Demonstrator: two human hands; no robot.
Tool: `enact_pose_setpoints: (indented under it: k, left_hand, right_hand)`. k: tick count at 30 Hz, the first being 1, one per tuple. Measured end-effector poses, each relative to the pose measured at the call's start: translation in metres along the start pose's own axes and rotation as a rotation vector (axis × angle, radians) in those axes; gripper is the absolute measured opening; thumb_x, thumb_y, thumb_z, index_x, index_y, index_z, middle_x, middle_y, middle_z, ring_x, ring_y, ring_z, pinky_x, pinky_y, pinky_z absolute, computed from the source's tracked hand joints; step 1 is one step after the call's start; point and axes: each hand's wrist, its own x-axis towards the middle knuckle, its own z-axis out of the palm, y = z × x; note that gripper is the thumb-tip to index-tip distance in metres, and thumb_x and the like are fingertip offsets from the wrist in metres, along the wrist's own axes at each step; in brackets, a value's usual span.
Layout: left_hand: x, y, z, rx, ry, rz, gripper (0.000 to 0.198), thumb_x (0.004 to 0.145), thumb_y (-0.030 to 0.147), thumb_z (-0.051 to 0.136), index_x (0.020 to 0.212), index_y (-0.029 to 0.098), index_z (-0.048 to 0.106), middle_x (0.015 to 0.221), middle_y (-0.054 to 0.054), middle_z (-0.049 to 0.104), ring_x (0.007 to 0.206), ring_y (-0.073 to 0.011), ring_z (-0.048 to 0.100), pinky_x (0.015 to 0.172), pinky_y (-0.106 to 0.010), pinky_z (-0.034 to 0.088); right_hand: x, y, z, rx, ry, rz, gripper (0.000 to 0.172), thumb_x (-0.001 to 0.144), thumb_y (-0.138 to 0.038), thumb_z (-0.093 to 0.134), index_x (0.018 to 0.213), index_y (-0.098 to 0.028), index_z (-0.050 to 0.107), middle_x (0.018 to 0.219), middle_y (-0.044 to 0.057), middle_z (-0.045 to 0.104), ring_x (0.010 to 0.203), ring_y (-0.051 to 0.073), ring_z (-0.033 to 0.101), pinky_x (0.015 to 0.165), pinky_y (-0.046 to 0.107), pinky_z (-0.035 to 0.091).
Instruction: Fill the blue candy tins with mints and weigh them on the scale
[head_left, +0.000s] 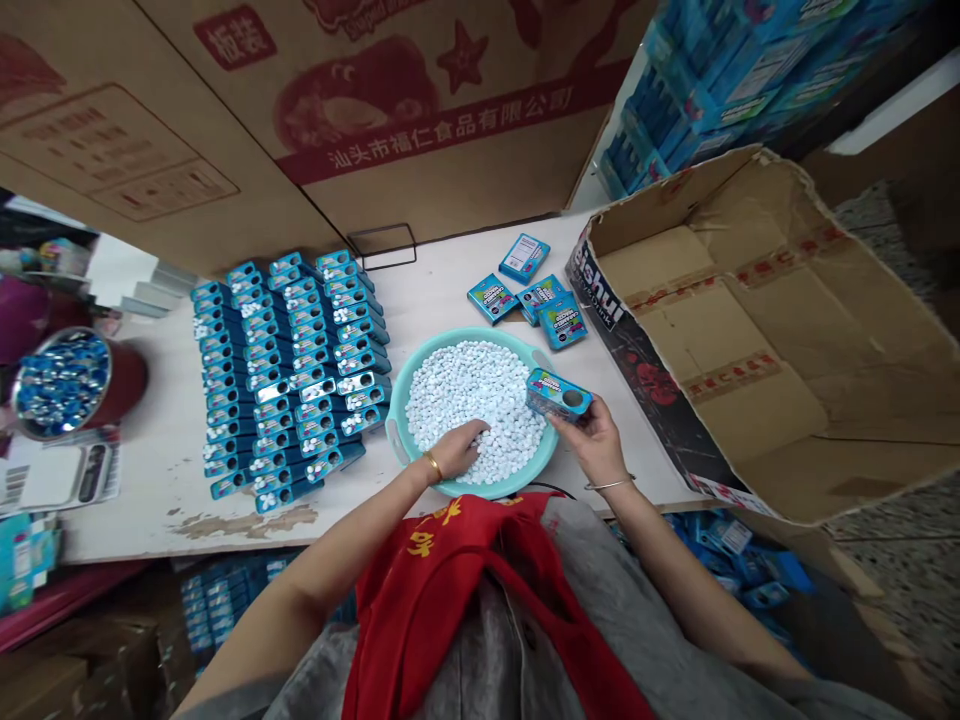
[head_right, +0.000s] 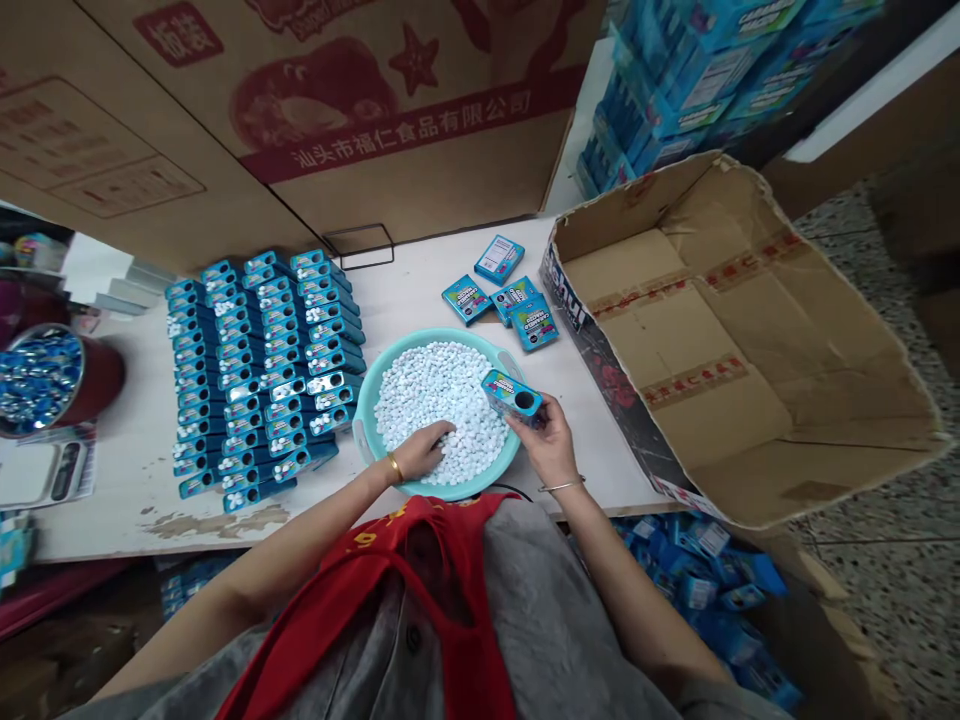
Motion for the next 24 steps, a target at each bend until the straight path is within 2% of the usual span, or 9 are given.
enact_pose_setpoints:
  k: [3,6,10,13,18,21,24]
  left_hand:
    - [-0.017,0.003,-0.027,-0.157,0.056,0.054,0.042,0.080,0.012,0.047,0.123,0.015,0.048,0.114,-0.008,0.061,0.098,-0.0177,0.058,0.090,-0.032,0.047]
    - [-0.038,0.012,-0.064,-0.218,0.118,0.104,0.036,0.086,0.020,0.046,0.121,0.016,0.049,0.113,-0.009,0.060,0.093,-0.0176,0.058,0.085,-0.033,0.048]
    - [-0.055,0.035,-0.110,-0.091,0.130,0.156,0.031,0.089,0.022,0.046,0.119,0.016,0.049,0.112,-0.010,0.060,0.095,-0.0175,0.058,0.084,-0.031,0.048]
    - [-0.055,0.059,-0.134,0.061,0.074,0.178,0.028,0.088,0.017,0.045,0.115,0.016,0.050,0.112,-0.010,0.061,0.100,-0.0184,0.059,0.087,-0.032,0.047]
    - [-0.048,0.105,-0.155,0.401,-0.097,0.042,0.030,0.087,0.013,0.046,0.117,0.013,0.048,0.104,-0.011,0.064,0.094,-0.0225,0.063,0.079,-0.034,0.050]
    - [-0.049,0.133,-0.159,0.566,-0.117,-0.038,0.033,0.087,0.007,0.042,0.120,0.012,0.046,0.095,-0.011,0.065,0.084,-0.0222,0.065,0.069,-0.032,0.050]
    - [-0.053,0.152,-0.158,0.679,-0.102,-0.038,0.024,0.090,0.007,0.037,0.108,0.011,0.053,0.089,-0.011,0.063,0.082,-0.0209,0.064,0.065,-0.029,0.049]
  right_hand:
    - [-0.001,0.002,-0.006,-0.105,-0.022,-0.065,0.041,0.068,-0.032,0.077,0.102,-0.024,0.057,0.099,0.002,0.064,0.092,0.020,0.061,0.091,0.039,0.048]
    - [-0.003,0.004,-0.007,-0.217,-0.039,-0.154,0.037,0.073,-0.030,0.071,0.107,-0.024,0.058,0.107,0.005,0.063,0.101,0.023,0.059,0.095,0.042,0.046]
    - [-0.007,0.002,0.000,-0.331,-0.088,-0.264,0.035,0.076,-0.023,0.063,0.110,-0.024,0.057,0.112,0.007,0.063,0.108,0.026,0.058,0.099,0.046,0.043]
    - [-0.010,0.001,0.008,-0.363,-0.139,-0.334,0.036,0.076,-0.018,0.059,0.111,-0.025,0.058,0.114,0.007,0.062,0.110,0.026,0.057,0.100,0.046,0.043]
    - [-0.014,0.004,0.017,-0.375,-0.193,-0.374,0.038,0.075,-0.014,0.056,0.112,-0.025,0.057,0.118,0.008,0.060,0.116,0.026,0.055,0.103,0.047,0.042]
    - [-0.014,0.006,0.019,-0.359,-0.212,-0.386,0.037,0.075,-0.014,0.056,0.111,-0.025,0.057,0.117,0.007,0.061,0.115,0.025,0.056,0.103,0.047,0.042]
    - [-0.013,0.008,0.020,-0.340,-0.201,-0.380,0.037,0.076,-0.014,0.057,0.111,-0.025,0.057,0.116,0.007,0.061,0.114,0.024,0.056,0.102,0.046,0.043]
